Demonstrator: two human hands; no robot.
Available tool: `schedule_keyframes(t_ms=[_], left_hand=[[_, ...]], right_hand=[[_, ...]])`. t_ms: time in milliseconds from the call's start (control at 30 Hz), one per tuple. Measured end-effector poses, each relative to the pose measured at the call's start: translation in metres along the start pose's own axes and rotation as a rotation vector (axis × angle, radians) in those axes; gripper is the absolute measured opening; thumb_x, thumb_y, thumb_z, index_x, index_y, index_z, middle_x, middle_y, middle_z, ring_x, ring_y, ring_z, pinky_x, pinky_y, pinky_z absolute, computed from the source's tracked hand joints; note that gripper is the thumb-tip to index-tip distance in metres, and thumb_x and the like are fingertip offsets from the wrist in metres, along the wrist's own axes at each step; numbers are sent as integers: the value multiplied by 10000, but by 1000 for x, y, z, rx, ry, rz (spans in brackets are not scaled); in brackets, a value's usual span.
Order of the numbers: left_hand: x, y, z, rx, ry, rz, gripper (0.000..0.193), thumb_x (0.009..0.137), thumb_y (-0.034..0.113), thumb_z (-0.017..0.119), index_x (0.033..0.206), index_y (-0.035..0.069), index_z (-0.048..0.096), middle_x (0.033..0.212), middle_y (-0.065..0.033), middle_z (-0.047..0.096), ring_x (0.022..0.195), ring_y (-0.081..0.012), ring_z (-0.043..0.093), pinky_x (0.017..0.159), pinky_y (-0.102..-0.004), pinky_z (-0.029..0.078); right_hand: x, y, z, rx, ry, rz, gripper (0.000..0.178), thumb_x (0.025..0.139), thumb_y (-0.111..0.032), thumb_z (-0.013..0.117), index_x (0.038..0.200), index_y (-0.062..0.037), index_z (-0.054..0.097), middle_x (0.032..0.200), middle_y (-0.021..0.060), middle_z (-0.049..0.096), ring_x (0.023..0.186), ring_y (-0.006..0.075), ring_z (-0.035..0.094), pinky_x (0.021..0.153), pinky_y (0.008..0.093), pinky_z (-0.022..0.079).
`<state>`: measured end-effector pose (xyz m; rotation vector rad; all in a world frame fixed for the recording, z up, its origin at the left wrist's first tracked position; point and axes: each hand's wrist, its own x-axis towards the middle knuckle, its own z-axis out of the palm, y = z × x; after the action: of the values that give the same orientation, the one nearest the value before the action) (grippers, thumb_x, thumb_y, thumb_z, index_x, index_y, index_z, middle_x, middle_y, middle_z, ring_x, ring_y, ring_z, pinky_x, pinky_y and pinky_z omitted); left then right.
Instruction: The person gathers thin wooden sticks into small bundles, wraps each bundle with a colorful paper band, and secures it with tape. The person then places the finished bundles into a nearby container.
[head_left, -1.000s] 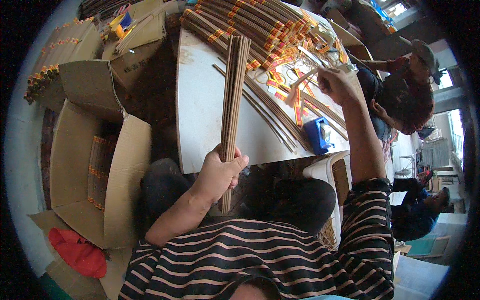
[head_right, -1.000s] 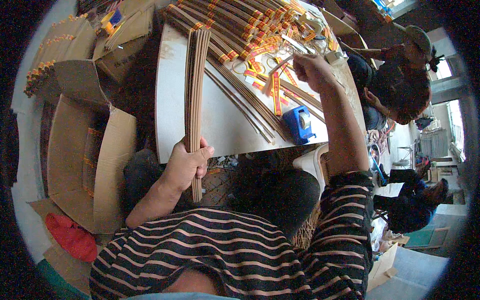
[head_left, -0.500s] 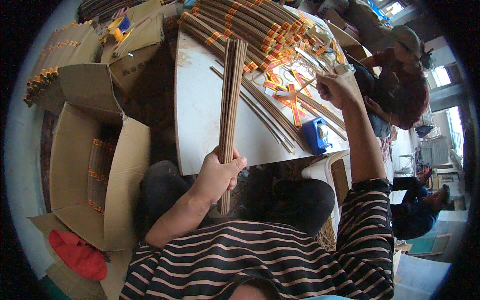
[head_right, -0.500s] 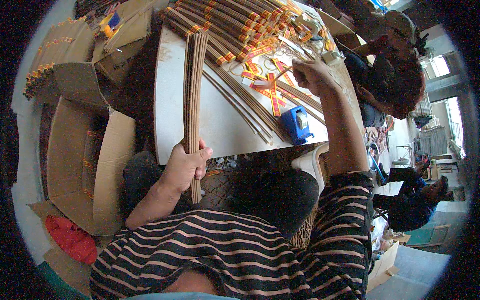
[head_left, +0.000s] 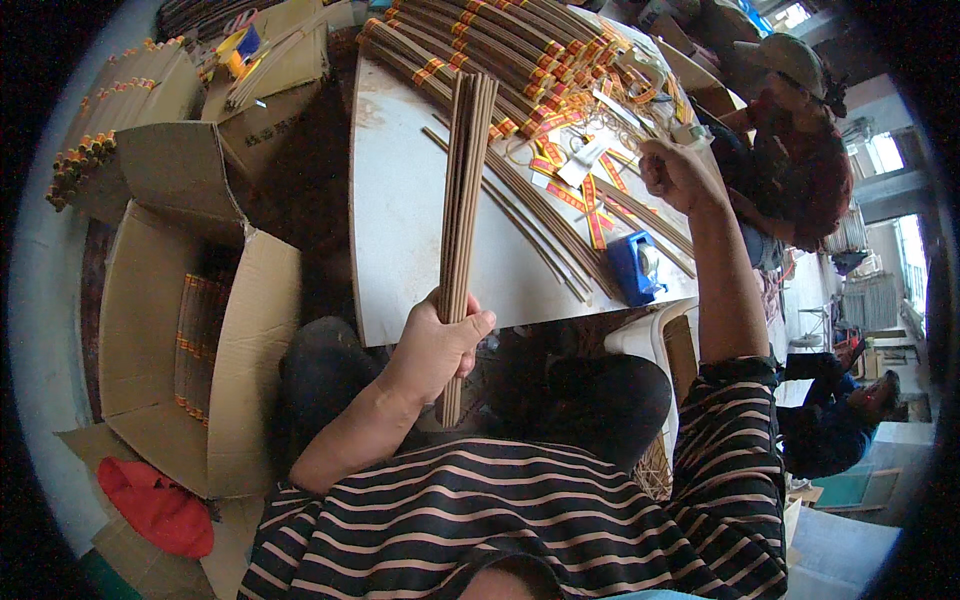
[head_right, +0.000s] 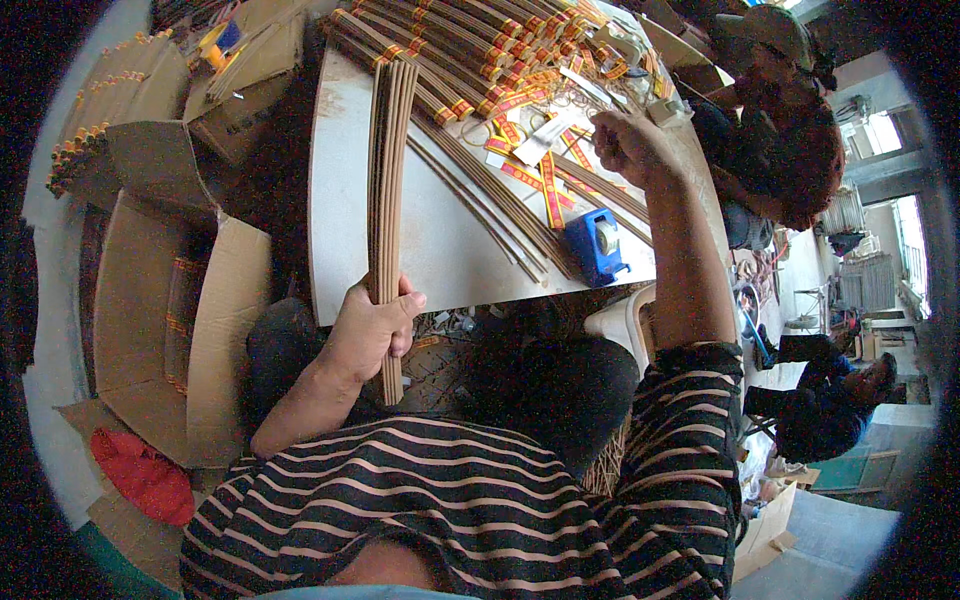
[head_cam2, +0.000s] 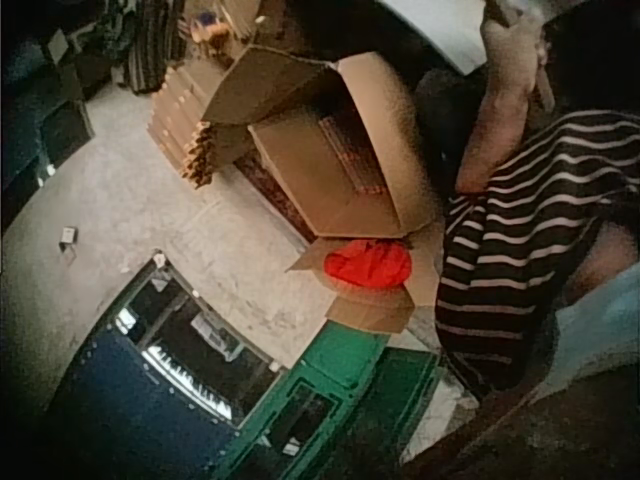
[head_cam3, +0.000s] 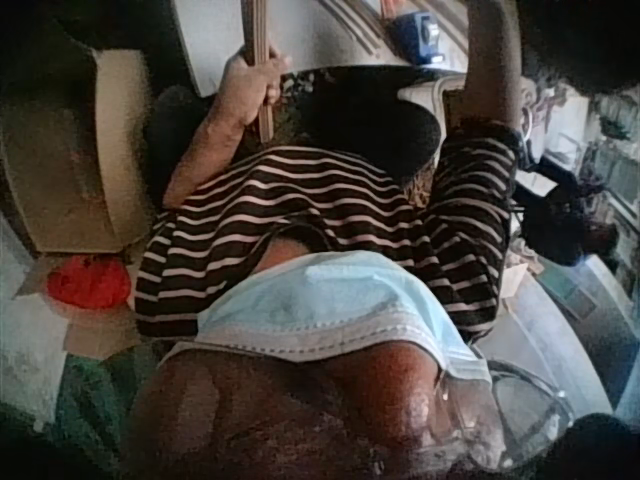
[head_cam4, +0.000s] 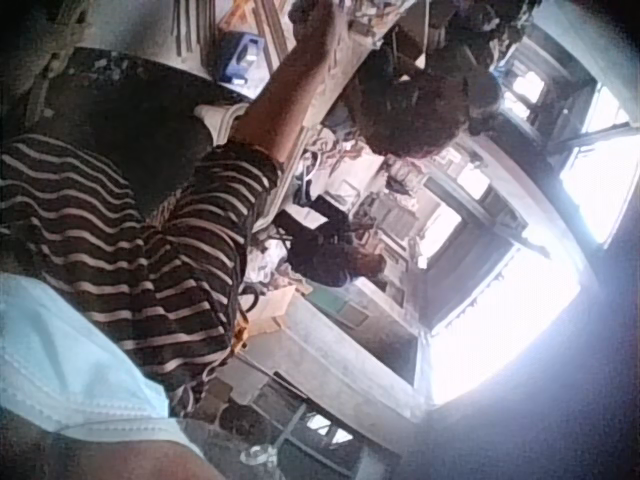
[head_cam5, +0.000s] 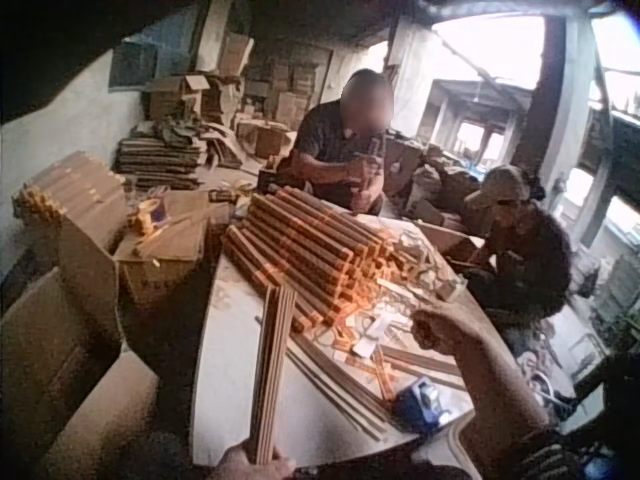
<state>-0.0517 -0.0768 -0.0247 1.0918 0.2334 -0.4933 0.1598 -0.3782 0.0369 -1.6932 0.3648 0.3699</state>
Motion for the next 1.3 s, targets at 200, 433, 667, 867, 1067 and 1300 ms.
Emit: schedule_keyframes(t_ms=[200, 433, 667, 867, 1067, 1300], left_hand=[[1, -1, 1, -24, -5, -12, 128, 821, 94, 578, 794, 60, 458, 553, 26, 415, 383, -48, 382, 342, -185, 336], [3, 2, 0, -5, 24, -36, 122, 824, 99, 576, 800, 65, 461, 563, 21, 421, 382, -49, 386, 344, -189, 341], [5, -1, -1, -22, 3, -46, 130, 821, 99, 582, 803, 66, 458, 571, 22, 421, 384, -53, 391, 341, -191, 343], [5, -3, -2, -43, 4, -22, 133, 819, 96, 586, 801, 67, 457, 574, 21, 423, 379, -55, 394, 337, -193, 342], [2, 0, 0, -15, 16, -10, 133, 820, 100, 588, 803, 67, 461, 573, 21, 429, 377, -58, 397, 337, -192, 340], [2, -3, -2, -28, 1, -8, 136, 820, 104, 588, 799, 67, 459, 565, 21, 425, 373, -61, 395, 336, -201, 341]], right_hand=[[20, 15, 8, -1303, 90, -56, 206, 804, -204, 572, 789, 0, 591, 700, 120, 603, 580, 210, 573, 541, 366, 456], [20, 36, 44, -1214, -73, -597, 319, 727, -185, 671, 988, -21, 588, 1013, 157, 585, 962, 276, 556, 836, 350, 429], [27, 65, 55, -1318, 0, -695, 248, 763, -303, 597, 854, -73, 615, 890, 118, 603, 849, 302, 570, 744, 382, 454], [41, 63, 46, -1184, 86, -717, 174, 746, -200, 529, 765, -36, 585, 753, 187, 593, 703, 378, 567, 635, 428, 458], [29, 46, 54, -1161, 134, -687, 354, 757, -363, 604, 857, -24, 588, 859, 182, 593, 837, 324, 569, 725, 405, 443], [43, 66, 60, -1272, 46, -553, 327, 731, -362, 638, 833, -51, 643, 774, 140, 621, 739, 273, 599, 676, 371, 463]])
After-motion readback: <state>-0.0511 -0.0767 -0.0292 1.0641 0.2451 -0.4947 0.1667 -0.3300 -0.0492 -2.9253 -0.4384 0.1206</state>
